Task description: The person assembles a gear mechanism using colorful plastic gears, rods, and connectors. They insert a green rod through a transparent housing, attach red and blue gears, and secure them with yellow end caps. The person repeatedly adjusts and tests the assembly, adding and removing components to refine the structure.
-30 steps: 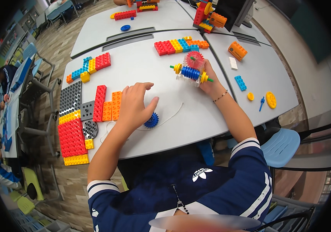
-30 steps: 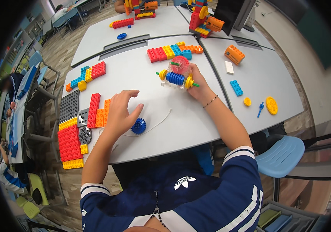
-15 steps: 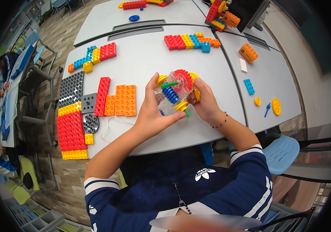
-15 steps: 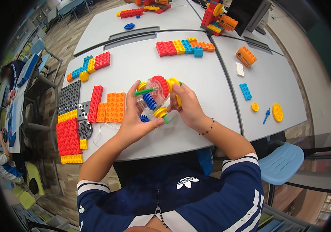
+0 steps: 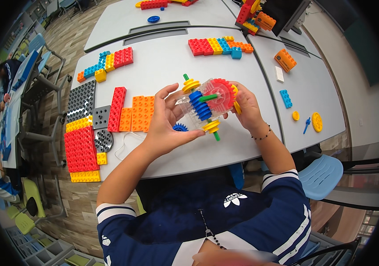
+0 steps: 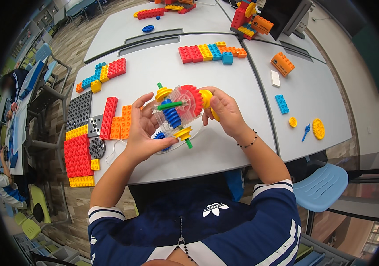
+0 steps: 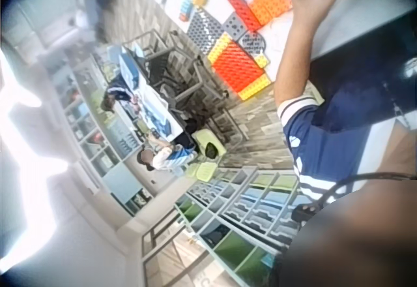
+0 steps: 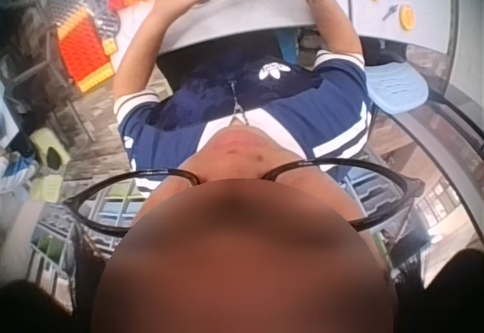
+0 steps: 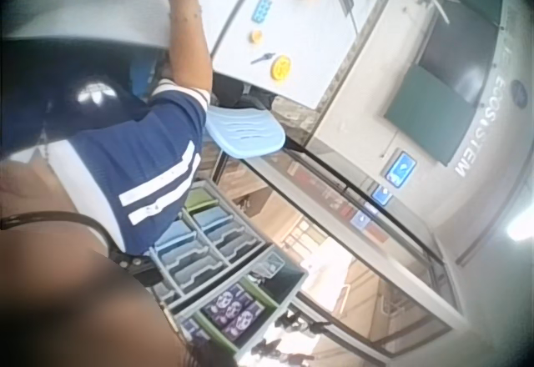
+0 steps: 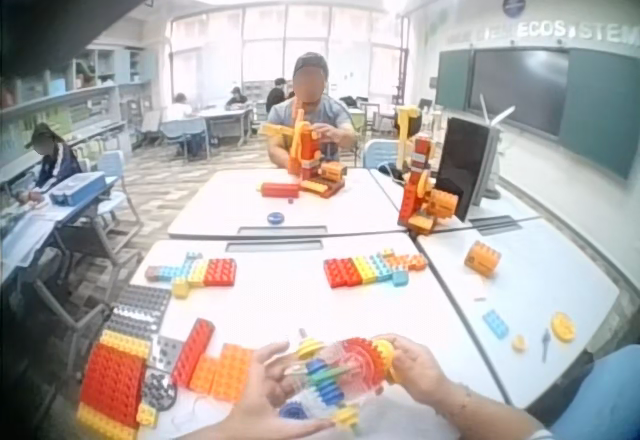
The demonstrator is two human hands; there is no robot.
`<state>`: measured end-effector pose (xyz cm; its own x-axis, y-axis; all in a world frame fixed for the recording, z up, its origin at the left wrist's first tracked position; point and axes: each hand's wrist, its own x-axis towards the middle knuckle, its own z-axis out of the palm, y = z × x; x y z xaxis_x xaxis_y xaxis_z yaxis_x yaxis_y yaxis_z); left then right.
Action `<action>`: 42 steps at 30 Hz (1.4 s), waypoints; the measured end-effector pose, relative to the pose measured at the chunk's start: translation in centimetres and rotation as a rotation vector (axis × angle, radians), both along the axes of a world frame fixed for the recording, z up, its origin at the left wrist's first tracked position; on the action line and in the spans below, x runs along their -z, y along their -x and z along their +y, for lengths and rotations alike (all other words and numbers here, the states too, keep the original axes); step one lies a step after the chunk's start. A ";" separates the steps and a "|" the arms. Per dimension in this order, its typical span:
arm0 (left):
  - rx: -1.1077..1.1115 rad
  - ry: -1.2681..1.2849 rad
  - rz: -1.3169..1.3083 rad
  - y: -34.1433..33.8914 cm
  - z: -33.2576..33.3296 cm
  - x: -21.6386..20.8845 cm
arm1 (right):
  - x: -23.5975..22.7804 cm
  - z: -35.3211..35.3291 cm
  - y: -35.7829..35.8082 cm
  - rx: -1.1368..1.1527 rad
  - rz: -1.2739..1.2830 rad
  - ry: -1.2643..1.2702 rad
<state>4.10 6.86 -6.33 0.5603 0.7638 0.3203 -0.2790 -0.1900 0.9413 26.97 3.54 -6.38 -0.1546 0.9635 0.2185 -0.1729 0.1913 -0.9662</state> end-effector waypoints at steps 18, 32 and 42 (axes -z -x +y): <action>-0.037 -0.154 -0.032 0.2 0.2 0.3 | -0.3 -0.3 -0.4 0.069 -0.109 -0.051; -0.032 -0.358 0.080 0.1 0.7 0.5 | -2.7 -0.5 -3.0 -0.014 -0.433 -0.392; -0.035 -0.387 0.115 0.1 0.8 0.6 | -3.2 -1.3 -3.0 0.061 -0.542 -0.416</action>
<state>4.03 7.69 -6.94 0.5851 0.6186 0.5244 -0.1628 -0.5438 0.8233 29.95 2.29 -3.17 -0.2951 0.8264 0.4796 0.3370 0.5597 -0.7571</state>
